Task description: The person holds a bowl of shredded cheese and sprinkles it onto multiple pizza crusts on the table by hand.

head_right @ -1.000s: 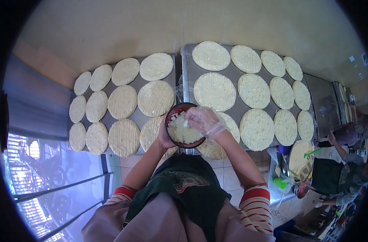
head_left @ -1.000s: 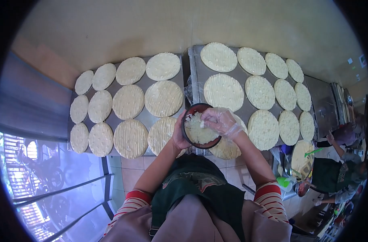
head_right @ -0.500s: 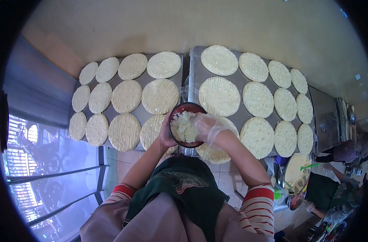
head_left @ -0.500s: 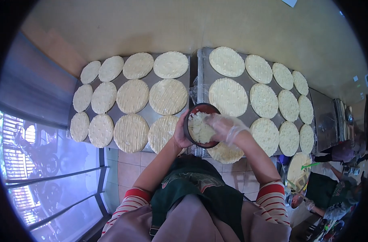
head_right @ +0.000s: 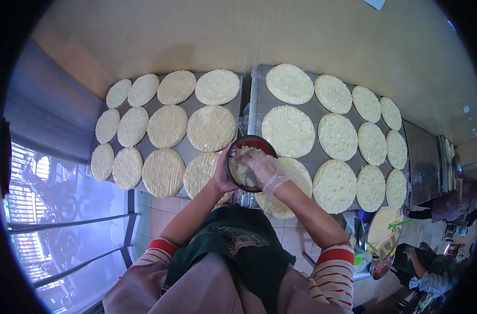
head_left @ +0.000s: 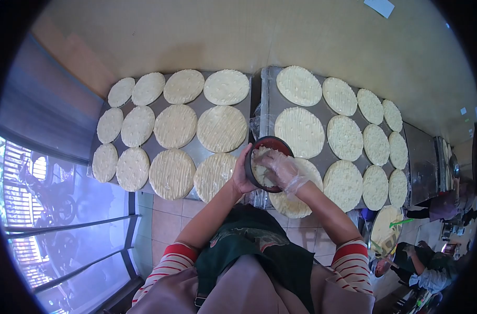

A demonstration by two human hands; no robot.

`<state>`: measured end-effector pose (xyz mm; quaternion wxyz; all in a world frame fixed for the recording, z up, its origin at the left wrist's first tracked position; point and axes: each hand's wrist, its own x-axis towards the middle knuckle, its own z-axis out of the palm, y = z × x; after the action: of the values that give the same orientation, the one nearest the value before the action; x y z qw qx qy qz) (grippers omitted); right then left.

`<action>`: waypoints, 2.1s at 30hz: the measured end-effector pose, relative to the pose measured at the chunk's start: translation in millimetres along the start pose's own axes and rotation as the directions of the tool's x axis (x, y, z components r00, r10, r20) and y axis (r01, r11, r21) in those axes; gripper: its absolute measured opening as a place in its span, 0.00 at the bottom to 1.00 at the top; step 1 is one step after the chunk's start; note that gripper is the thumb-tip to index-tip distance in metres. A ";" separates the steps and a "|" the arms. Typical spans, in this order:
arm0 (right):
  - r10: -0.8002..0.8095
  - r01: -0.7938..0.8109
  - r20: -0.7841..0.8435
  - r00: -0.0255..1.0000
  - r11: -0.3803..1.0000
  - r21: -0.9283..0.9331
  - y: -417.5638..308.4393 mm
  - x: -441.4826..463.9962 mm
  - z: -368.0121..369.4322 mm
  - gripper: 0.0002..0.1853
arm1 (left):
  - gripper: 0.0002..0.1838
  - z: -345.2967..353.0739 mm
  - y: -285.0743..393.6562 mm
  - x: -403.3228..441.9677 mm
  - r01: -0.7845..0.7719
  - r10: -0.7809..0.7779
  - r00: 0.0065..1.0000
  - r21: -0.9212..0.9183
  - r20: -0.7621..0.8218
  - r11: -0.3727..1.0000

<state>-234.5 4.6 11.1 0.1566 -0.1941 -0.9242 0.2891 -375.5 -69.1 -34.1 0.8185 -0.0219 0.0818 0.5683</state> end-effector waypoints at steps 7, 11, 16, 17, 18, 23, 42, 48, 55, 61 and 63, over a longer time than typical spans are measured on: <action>0.345 -0.372 0.215 0.914 0.497 0.784 16.7 5.6 -49.6 0.10 | 0.36 5.0 2.0 16.4 -0.006 0.006 1.000 -0.012 -0.009 1.000; 0.474 -0.327 0.247 0.845 0.094 0.940 35.4 3.6 -70.0 0.16 | 0.38 16.0 6.6 39.0 0.017 -0.015 0.999 -0.069 0.031 0.997; 0.468 -0.466 0.174 0.867 0.634 0.616 67.2 11.3 -71.8 0.16 | 0.36 21.6 8.3 63.0 0.042 -0.042 0.999 -0.031 -0.019 0.999; 0.466 -0.466 0.175 0.867 0.637 0.614 64.5 13.2 -75.2 0.16 | 0.36 20.8 8.9 64.5 0.039 -0.040 0.999 -0.032 -0.016 0.999; 0.489 -0.450 0.179 0.854 0.519 0.727 59.2 14.2 -80.4 0.15 | 0.37 20.0 9.3 66.0 0.049 -0.049 0.999 -0.048 -0.003 0.998; 0.537 -0.313 0.130 0.834 0.265 0.912 108.5 13.4 -93.3 0.12 | 0.38 14.6 15.2 64.4 0.052 -0.051 0.999 -0.092 0.016 0.994; 0.234 -0.256 -0.108 0.966 0.827 -0.500 219.8 76.1 -36.3 0.11 | 0.40 -18.3 46.5 -31.8 -0.191 0.189 0.982 -0.127 -0.027 0.973; 0.344 -0.324 -0.019 0.939 0.864 -0.386 211.9 78.8 -20.6 0.10 | 0.41 -31.7 50.3 -49.9 -0.218 0.219 0.976 -0.157 -0.007 0.963; 0.092 -0.107 -0.072 0.993 0.966 -0.236 170.9 52.5 -25.1 0.10 | 0.41 -30.6 48.3 -55.4 -0.234 0.227 0.972 -0.156 -0.060 0.960; 0.378 -0.354 0.101 0.920 0.915 -0.193 148.2 45.4 -34.3 0.09 | 0.40 -34.6 44.8 -53.2 -0.197 0.188 0.980 -0.167 -0.068 0.966; 0.323 -0.304 0.071 0.944 0.932 -0.198 149.5 38.3 -34.8 0.08 | 0.40 -33.3 42.9 -50.3 -0.192 0.186 0.981 -0.156 -0.055 0.969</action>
<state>-213.9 151.5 -43.8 0.0422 -0.3377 -0.9109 0.2334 -436.3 -104.9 -56.5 0.7544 -0.0912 0.0540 0.6478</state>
